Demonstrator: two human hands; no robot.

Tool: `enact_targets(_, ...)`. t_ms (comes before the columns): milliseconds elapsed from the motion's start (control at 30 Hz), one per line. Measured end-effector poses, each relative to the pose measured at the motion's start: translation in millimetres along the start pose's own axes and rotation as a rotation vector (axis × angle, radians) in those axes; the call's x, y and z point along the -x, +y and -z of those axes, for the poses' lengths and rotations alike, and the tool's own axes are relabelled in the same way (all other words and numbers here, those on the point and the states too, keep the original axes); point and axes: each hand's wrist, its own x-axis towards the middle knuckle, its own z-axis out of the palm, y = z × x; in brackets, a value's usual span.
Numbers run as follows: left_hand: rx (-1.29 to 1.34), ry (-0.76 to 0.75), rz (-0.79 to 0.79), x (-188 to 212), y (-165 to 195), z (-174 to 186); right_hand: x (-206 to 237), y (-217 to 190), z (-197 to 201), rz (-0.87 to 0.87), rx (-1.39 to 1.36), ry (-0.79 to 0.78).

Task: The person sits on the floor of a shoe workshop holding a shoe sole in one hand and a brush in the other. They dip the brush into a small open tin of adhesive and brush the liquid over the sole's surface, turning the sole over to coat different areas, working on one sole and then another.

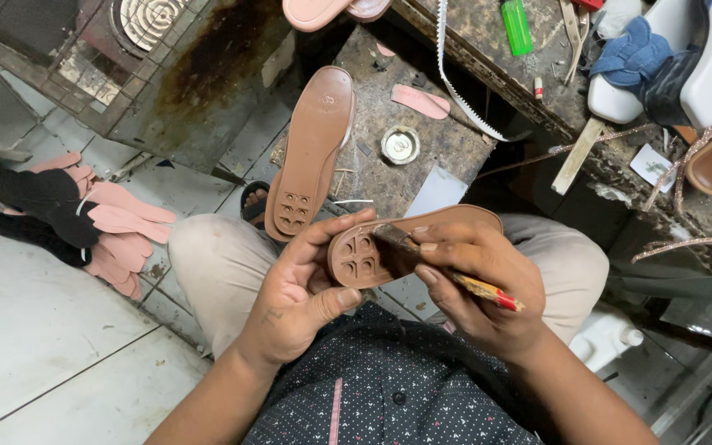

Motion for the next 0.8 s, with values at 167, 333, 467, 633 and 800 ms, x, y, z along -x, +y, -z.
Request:
enact_targets(167,-0.028,0.023,0.017,0.1,0.1,1.5,0.8,-5.2,3.1,0.018,0.136,0.021)
enact_targets(333,-0.046,0.003,0.017,-0.1,-1.8,-0.1,-1.1,-12.3,-0.2,0.053,0.177,0.014)
enact_targets(467,-0.050,-0.030,0.010,-0.1,-3.1,-0.2,-3.1,-15.5,-2.9,0.060,0.121,0.003)
enact_targets(633,-0.051,-0.027,-0.007,0.2,-4.3,-0.1,-5.0,-17.7,-2.1,0.049,0.146,0.001)
enact_targets(800,-0.075,-0.037,-0.005,-1.4,-4.4,-0.1,-7.3,-20.0,-2.9,0.067,0.174,0.005)
